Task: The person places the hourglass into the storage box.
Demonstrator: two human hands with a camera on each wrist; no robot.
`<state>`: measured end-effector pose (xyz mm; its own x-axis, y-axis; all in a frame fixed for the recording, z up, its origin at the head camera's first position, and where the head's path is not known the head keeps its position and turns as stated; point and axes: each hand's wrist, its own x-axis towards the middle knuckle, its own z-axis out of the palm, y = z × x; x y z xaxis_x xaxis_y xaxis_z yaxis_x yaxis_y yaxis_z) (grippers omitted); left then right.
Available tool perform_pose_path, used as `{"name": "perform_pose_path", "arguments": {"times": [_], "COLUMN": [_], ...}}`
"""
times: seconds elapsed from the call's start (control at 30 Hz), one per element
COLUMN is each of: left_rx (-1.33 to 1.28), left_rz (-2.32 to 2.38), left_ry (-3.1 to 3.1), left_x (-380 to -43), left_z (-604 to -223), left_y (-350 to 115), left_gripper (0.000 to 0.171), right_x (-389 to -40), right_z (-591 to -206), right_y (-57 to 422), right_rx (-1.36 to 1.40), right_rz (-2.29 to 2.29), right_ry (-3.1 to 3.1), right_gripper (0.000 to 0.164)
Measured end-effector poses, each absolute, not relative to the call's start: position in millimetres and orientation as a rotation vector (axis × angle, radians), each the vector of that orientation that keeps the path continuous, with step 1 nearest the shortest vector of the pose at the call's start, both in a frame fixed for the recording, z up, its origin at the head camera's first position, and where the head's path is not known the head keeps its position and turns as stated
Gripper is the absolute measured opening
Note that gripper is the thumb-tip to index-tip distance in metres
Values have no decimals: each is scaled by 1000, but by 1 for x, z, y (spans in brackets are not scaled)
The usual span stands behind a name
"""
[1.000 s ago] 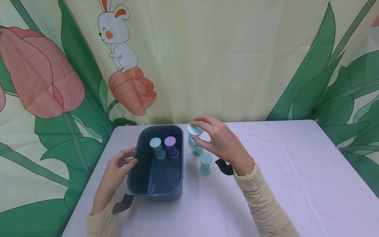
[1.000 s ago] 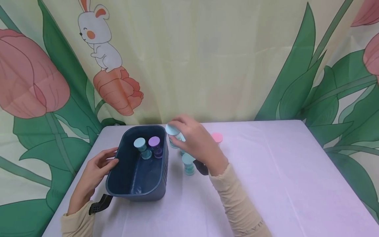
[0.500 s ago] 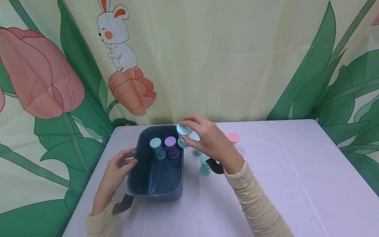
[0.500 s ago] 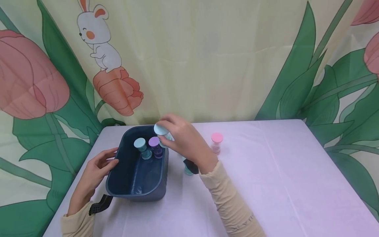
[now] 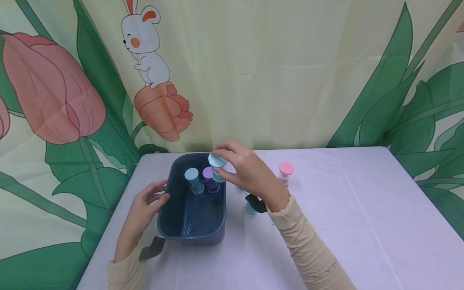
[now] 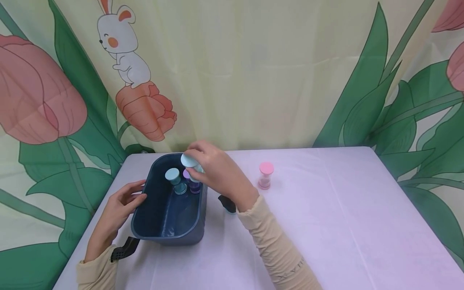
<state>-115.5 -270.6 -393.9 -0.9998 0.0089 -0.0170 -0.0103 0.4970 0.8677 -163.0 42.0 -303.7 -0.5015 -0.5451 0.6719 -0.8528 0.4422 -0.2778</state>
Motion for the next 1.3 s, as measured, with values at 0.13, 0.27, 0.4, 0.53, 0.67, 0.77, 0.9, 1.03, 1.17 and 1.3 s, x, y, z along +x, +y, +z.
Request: {"name": "perform_pose_path", "arguments": {"times": [0.13,0.27,0.4,0.53,0.67,0.77,0.9,1.03,1.17,1.3], "left_rx": [-11,-8,-8,-12,-12,-8,0,-8,-22,-22], "left_rz": [1569,1569,1565,1565,1561,1558,1555,1551,1554,1550], "left_ry": [2692,2688,2695,2694,2694,2700,2703,2700,2700,2700], "left_x": [-115,-115,-115,-116,-116,-116,-115,-116,-117,-117], "left_z": [-391,-390,-391,-393,-395,-394,-393,-393,-392,-392], "left_y": [-270,-269,-269,-270,-270,-270,-270,-270,-269,-269], "left_gripper": [56,57,56,56,56,56,55,56,57,57], "right_x": [-163,-165,-166,-168,-170,-172,-174,-175,-178,-180], "right_z": [-302,-302,-303,-305,-306,-307,-307,-309,-311,-314], "right_y": [37,30,23,17,12,6,0,-5,-9,-13], "right_rx": [1186,1202,1222,1237,1251,1267,1285,1300,1313,1313], "right_rz": [827,826,816,834,882,893,869,865,871,864], "right_ry": [-2229,-2258,-2284,-2302,-2309,-2317,-2348,-2381,-2418,-2477], "right_gripper": [34,34,35,35,34,33,31,31,34,35]}}
